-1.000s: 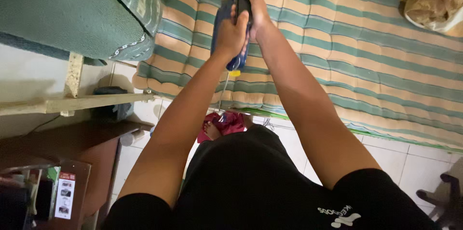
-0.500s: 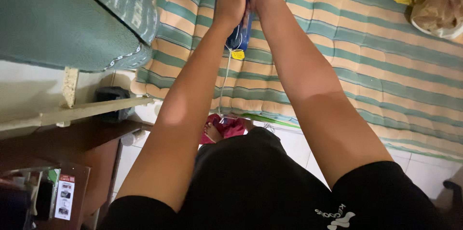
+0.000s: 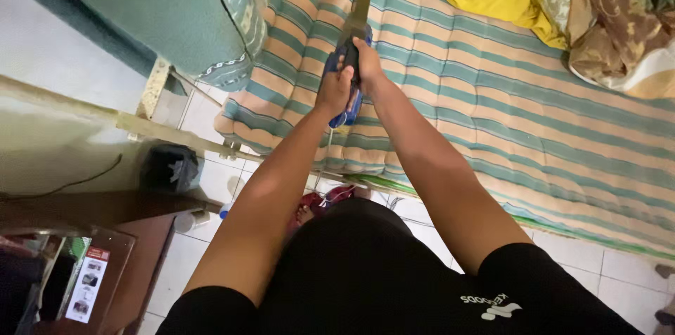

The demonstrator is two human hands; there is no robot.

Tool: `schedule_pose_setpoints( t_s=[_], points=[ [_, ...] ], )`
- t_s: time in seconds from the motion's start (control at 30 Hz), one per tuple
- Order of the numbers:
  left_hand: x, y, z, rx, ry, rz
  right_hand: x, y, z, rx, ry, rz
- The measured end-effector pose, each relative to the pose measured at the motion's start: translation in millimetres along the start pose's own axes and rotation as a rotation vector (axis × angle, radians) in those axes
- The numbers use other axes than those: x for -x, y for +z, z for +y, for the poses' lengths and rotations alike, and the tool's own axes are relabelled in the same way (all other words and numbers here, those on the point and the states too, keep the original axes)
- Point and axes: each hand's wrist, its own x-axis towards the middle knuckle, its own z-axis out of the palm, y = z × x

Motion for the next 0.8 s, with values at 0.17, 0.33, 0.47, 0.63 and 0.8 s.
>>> schedule_pose_setpoints(
  t_s=[0.17,0.33,0.47,0.63,0.8],
  points=[
    [43,8,40,0.229,-0.142,-0.117,54,-10,2,-0.101,0.007,0.059],
    [92,37,76,0.091,-0.288,-0.257,137,-43,-6,-0.107,0.150,0.117],
    [134,54,99,0.099,-0.354,-0.321,198,-51,-5,-0.154,0.113,0.213],
    [170,56,123,0.261,-0.385,-0.453,263,-50,-8,-0.288,0.018,0.205],
    [170,68,128,0.394,-0.393,-0.468,276,-49,-16,-0.250,-0.065,0.174]
  ],
)
